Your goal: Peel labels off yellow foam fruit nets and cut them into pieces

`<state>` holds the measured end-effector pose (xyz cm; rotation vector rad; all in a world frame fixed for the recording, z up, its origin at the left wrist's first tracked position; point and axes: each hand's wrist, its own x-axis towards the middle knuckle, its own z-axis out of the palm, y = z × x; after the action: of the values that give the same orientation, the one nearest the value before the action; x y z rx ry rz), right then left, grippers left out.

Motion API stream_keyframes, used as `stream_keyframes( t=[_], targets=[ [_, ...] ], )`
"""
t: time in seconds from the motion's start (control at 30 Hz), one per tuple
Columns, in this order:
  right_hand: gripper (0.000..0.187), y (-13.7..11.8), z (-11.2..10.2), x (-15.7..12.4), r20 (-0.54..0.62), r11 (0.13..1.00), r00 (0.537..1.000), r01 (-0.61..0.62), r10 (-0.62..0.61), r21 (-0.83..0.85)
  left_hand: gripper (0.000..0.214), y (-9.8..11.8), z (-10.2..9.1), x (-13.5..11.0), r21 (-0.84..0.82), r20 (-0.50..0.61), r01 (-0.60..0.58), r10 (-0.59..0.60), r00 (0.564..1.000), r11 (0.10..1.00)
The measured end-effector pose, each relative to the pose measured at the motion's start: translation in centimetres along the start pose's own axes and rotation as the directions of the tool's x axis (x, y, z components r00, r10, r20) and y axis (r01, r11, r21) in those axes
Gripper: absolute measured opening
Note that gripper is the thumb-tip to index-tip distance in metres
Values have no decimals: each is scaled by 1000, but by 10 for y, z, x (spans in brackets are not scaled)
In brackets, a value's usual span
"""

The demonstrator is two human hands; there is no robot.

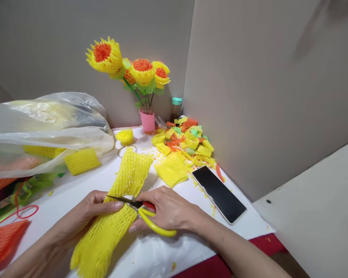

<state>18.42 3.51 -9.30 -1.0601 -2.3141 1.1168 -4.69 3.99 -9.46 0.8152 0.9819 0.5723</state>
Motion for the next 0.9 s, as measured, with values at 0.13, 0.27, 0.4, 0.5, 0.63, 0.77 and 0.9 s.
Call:
stream_keyframes(
  t=[0.13,0.27,0.4,0.5,0.63,0.77,0.9],
  targets=[
    [34,1,3,1,5,1000,1000,-4,4,-12,27,-3,2,2,23,26,11,-11,1000,1000],
    [34,3,6,4,-10,998,999,-31,30,-52,26,-4,3,2,36,50,25,-27,998,999],
    [27,2,8,4,-30,996,999,-33,30,-79,28,-2,1,1,44,73,59,-62,995,997],
    [27,1,9,2,-41,996,999,-27,23,-90,30,-2,-2,1,44,83,75,-78,993,996],
    [23,4,13,2,-76,992,997,-42,33,-120,35,-6,-6,6,61,71,71,-75,995,996],
    [23,12,14,7,-183,975,976,-146,114,-169,37,-5,-17,7,111,5,29,-29,1000,993],
    [27,20,6,11,-335,928,918,-297,212,-227,28,9,-41,5,165,-179,-101,131,975,981]
  ],
)
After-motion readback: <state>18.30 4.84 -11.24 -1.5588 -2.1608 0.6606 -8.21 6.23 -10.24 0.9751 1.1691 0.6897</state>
